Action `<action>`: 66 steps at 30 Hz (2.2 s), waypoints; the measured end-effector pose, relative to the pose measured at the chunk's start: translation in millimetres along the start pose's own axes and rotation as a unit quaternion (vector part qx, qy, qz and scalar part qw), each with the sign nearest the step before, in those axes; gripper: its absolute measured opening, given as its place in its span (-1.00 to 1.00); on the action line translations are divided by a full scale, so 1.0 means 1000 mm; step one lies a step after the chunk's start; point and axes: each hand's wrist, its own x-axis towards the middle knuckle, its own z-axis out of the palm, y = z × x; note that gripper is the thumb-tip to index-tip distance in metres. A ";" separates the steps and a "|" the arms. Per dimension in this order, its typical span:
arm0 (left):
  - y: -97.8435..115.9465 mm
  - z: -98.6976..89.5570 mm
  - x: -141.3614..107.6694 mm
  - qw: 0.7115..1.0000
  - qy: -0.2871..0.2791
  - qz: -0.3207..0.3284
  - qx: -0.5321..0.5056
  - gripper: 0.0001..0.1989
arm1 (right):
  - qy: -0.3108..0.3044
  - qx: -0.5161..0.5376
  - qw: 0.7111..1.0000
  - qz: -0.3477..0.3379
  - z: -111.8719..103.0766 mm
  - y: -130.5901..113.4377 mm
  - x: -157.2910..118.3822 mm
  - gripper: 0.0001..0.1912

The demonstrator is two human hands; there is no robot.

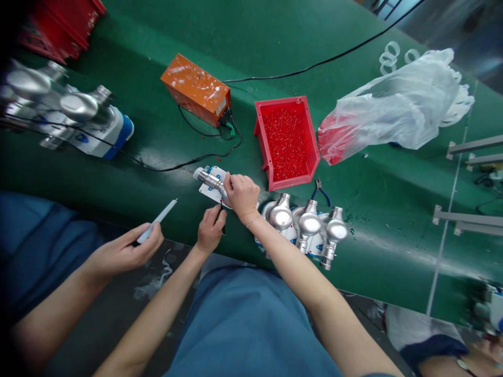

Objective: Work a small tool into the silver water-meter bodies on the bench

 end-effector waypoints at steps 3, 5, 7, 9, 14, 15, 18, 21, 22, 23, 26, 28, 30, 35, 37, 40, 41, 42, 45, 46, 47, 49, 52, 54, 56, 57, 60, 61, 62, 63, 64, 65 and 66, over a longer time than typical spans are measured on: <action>-0.002 0.003 -0.003 1.000 0.011 0.010 0.004 -0.74 | 0.007 -0.004 1.000 -0.002 0.001 0.000 0.000 -0.62; -0.003 0.006 -0.005 0.999 0.016 0.023 0.016 -0.75 | 0.011 -0.006 1.000 -0.003 0.001 0.000 -0.001 -0.61; -0.004 0.008 -0.007 0.999 0.022 0.035 0.030 -0.76 | 0.017 -0.007 1.000 -0.002 0.002 0.000 -0.001 -0.61; -0.005 0.011 -0.008 0.998 0.031 0.042 0.040 -0.77 | 0.024 -0.006 1.000 -0.001 0.002 -0.001 -0.001 -0.60; -0.008 0.021 -0.014 0.994 0.055 0.062 0.069 -0.76 | 0.033 -0.008 0.999 0.000 0.003 -0.001 -0.001 -0.60; -0.009 0.023 -0.015 0.993 0.062 0.069 0.078 -0.75 | 0.034 -0.009 0.999 0.000 0.003 -0.002 -0.001 -0.60; -0.012 0.028 -0.017 0.988 0.083 0.091 0.095 -0.73 | 0.036 -0.012 0.999 0.000 0.002 -0.002 -0.001 -0.60; -0.017 0.033 -0.019 0.987 0.087 0.103 0.086 -0.74 | 0.040 -0.016 0.999 0.000 0.001 -0.003 -0.001 -0.60; -0.018 0.035 -0.020 0.988 0.087 0.102 0.079 -0.74 | 0.042 -0.017 0.999 0.000 0.001 -0.003 0.000 -0.60; -0.018 0.036 -0.021 0.988 0.088 0.100 0.072 -0.75 | 0.044 -0.017 0.999 -0.001 0.001 -0.004 0.000 -0.60; -0.018 0.041 -0.026 0.989 0.095 0.096 0.051 -0.76 | 0.046 -0.017 0.999 -0.001 0.002 -0.004 -0.001 -0.59; -0.020 0.043 -0.026 0.991 0.089 0.093 0.025 -0.76 | 0.047 -0.017 0.999 0.003 0.002 -0.004 -0.001 -0.58; -0.027 0.043 -0.023 0.994 0.078 0.077 0.001 -0.76 | 0.048 -0.018 0.999 0.009 0.003 -0.005 -0.001 -0.58; -0.061 0.023 -0.006 0.992 0.114 0.032 0.047 -0.74 | 0.050 -0.024 0.998 0.009 0.003 -0.005 -0.002 -0.59; -0.062 0.009 -0.003 0.994 0.096 0.047 0.020 -0.75 | 0.048 -0.029 0.998 0.009 0.004 -0.005 -0.001 -0.59; -0.038 -0.012 -0.005 0.994 0.055 -0.002 -0.092 -0.76 | 0.047 -0.030 0.998 0.011 0.005 -0.004 -0.001 -0.58; -0.026 -0.017 -0.006 0.988 0.055 -0.057 -0.135 -0.77 | 0.047 -0.029 0.998 0.011 0.005 -0.004 -0.001 -0.58; -0.015 -0.020 -0.007 0.974 0.061 -0.126 -0.176 -0.80 | 0.048 -0.027 0.998 0.011 0.005 -0.005 -0.001 -0.58; 0.010 -0.022 -0.005 0.900 0.103 -0.329 -0.265 -0.87 | 0.052 -0.023 0.998 0.009 0.004 -0.005 -0.001 -0.58; 0.014 -0.022 -0.002 0.879 0.116 -0.368 -0.281 -0.86 | 0.052 -0.022 0.998 0.009 0.004 -0.005 -0.001 -0.59; 0.016 -0.021 0.000 0.863 0.130 -0.390 -0.293 -0.85 | 0.051 -0.021 0.998 0.009 0.004 -0.005 -0.001 -0.59; 0.017 -0.019 0.006 0.855 0.151 -0.399 -0.295 -0.83 | 0.050 -0.020 0.999 0.007 0.003 -0.004 -0.001 -0.59; 0.014 -0.016 0.012 0.877 0.147 -0.374 -0.264 -0.82 | 0.045 -0.020 0.999 0.005 0.003 -0.004 -0.001 -0.59; 0.012 -0.015 0.014 0.896 0.137 -0.347 -0.239 -0.83 | 0.040 -0.020 0.999 0.003 0.002 -0.003 -0.001 -0.59; 0.010 -0.014 0.014 0.915 0.131 -0.315 -0.218 -0.84 | 0.036 -0.019 0.999 0.004 0.002 -0.003 -0.001 -0.60; 0.009 -0.014 0.014 0.925 0.128 -0.293 -0.207 -0.84 | 0.036 -0.020 0.999 0.005 0.002 -0.003 -0.001 -0.60; 0.005 -0.013 0.010 0.962 0.099 -0.191 -0.171 -0.83 | 0.038 -0.020 0.999 0.008 0.002 -0.004 -0.001 -0.60; 0.003 -0.012 0.008 0.973 0.081 -0.154 -0.153 -0.81 | 0.039 -0.020 0.999 0.008 0.002 -0.004 -0.001 -0.60; 0.002 -0.010 0.006 0.982 0.061 -0.121 -0.131 -0.78 | 0.041 -0.020 0.999 0.008 0.002 -0.004 -0.001 -0.60; 0.000 -0.008 0.003 0.989 0.042 -0.092 -0.104 -0.75 | 0.042 -0.019 0.999 0.008 0.002 -0.004 -0.001 -0.60; -0.001 -0.006 0.000 0.994 0.028 -0.067 -0.076 -0.73 | 0.042 -0.019 0.999 0.008 0.002 -0.004 -0.001 -0.60; -0.003 -0.002 -0.003 0.998 0.022 -0.044 -0.048 -0.71 | 0.042 -0.019 0.999 0.008 0.002 -0.005 -0.001 -0.60; -0.005 0.002 -0.005 0.999 0.022 -0.021 -0.024 -0.70 | 0.039 -0.019 0.999 0.008 0.002 -0.005 -0.001 -0.60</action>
